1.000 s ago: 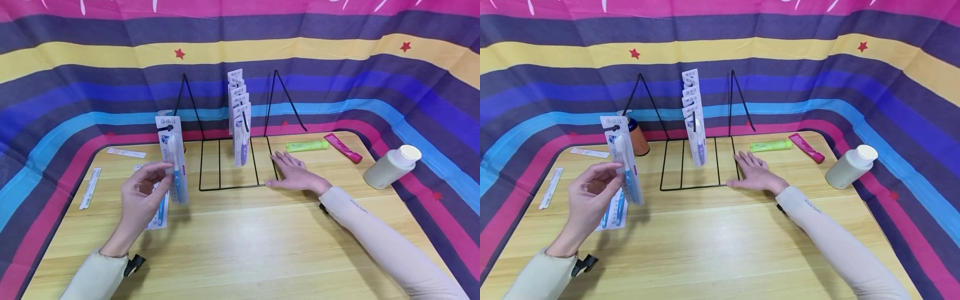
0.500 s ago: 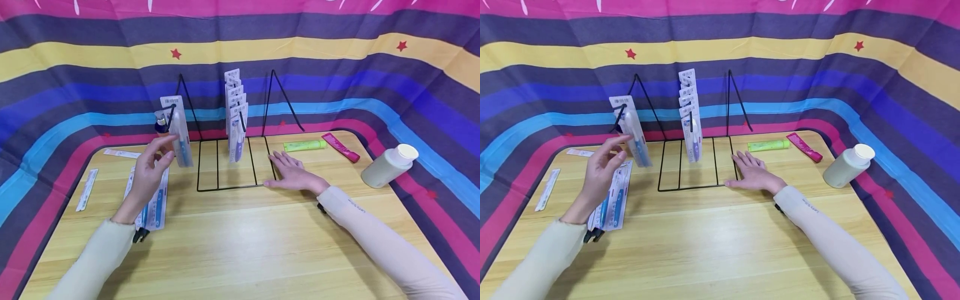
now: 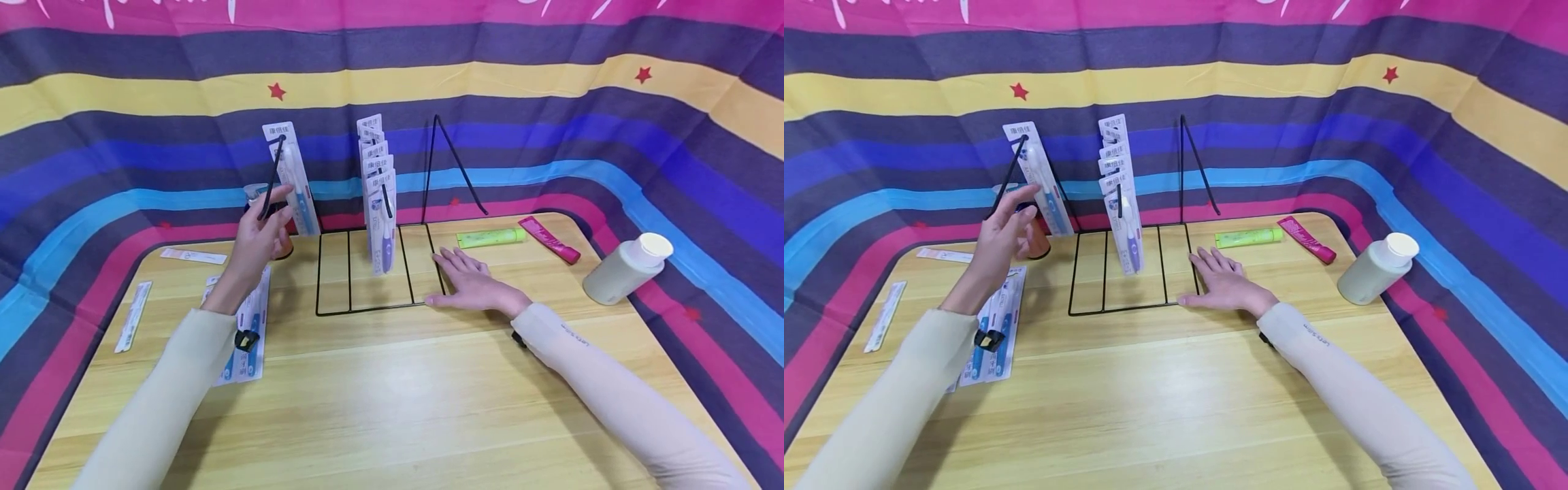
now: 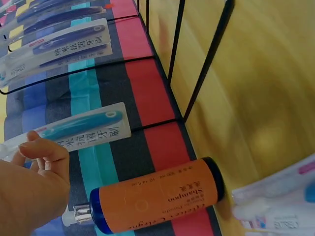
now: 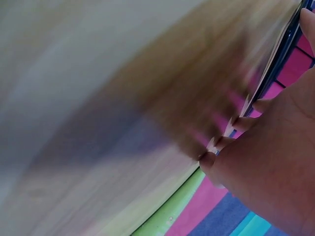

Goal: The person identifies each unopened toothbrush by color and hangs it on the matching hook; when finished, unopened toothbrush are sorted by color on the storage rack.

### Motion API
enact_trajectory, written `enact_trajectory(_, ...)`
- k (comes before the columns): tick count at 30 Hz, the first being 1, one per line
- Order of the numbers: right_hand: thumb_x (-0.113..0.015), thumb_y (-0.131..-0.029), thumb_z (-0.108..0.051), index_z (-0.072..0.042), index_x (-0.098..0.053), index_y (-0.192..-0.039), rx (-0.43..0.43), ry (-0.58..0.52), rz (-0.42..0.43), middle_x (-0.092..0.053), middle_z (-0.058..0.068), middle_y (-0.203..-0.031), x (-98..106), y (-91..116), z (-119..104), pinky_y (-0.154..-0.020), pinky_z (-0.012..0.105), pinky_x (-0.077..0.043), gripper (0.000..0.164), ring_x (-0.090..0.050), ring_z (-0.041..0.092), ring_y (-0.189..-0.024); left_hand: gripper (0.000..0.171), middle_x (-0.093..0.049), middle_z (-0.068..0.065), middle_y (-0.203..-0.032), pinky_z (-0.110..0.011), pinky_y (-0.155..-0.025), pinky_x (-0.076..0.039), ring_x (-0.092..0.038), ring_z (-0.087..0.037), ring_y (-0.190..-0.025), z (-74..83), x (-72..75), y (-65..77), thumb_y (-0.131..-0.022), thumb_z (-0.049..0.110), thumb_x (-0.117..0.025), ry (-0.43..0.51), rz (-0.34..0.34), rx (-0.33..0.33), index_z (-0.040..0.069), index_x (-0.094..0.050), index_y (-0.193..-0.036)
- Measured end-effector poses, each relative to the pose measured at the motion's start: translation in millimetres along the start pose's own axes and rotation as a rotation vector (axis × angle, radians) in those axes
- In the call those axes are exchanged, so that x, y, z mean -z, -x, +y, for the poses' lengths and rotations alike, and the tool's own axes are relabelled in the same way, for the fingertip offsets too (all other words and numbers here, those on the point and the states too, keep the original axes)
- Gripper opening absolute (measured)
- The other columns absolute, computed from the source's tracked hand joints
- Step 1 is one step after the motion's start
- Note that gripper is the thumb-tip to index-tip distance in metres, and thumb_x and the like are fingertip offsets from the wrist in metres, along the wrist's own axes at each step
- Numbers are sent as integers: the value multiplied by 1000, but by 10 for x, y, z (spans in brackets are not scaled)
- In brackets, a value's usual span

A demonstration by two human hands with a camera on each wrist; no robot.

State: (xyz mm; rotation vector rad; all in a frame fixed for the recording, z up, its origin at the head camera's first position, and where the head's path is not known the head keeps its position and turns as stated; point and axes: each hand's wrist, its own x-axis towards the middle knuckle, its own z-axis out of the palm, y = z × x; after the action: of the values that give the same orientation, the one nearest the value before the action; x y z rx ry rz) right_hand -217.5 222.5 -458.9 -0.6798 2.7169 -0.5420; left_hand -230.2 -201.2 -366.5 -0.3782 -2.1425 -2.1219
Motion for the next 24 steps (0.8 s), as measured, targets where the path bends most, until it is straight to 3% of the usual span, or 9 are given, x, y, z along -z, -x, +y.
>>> enact_trajectory(3,-64,-100,-71,-10,-12,-176,3,5,0,-1,14,-183,1,-8,-1,-125,73,-2,111,6,40,-166,47,-48,-6,-147,-20,-50,-38,-45,-16,-66,4,-6,-75,-114,28,-61,-40,19,13,18,-56,-160)
enact_trajectory(6,-64,-100,-71,-10,-11,-176,1,7,2,-1,14,-183,11,-4,-8,-125,73,-2,111,6,40,-166,48,-49,-6,-147,-22,-49,-36,-44,-16,-65,-2,-1,-124,-114,27,-61,-58,25,7,18,-54,-160)
enact_trajectory(10,-64,-100,-70,-9,-11,-176,-1,8,3,-1,15,-182,21,7,-21,-125,73,-2,110,5,41,-166,48,-57,-10,-113,-23,-47,-34,-44,-16,-62,-26,18,-142,-113,25,-63,-6,18,-10,14,-55,-159)
enact_trajectory(14,-64,-101,-69,-9,-11,-176,-1,-1,-5,0,15,-182,18,12,-30,-125,73,-1,110,6,41,-166,47,-51,-10,-90,-24,-48,-34,-43,-17,-60,-36,42,-106,-113,23,-63,8,14,-44,12,-56,-158)
enact_trajectory(19,-63,-100,-71,-10,-11,-176,-6,0,-6,0,15,-182,11,21,-31,-125,74,-1,111,6,42,-166,50,-55,-9,-116,-22,-51,-38,-53,-20,-73,-7,91,21,-113,21,-62,-55,9,-89,9,-52,-160)
enact_trajectory(24,-63,-100,-72,-10,-10,-176,-2,-2,-7,1,14,-182,3,19,-25,-124,74,-1,111,7,41,-166,48,-60,-9,-130,-22,-53,-42,-61,-19,-83,61,154,256,-113,19,-61,-131,44,-120,9,-54,-159)
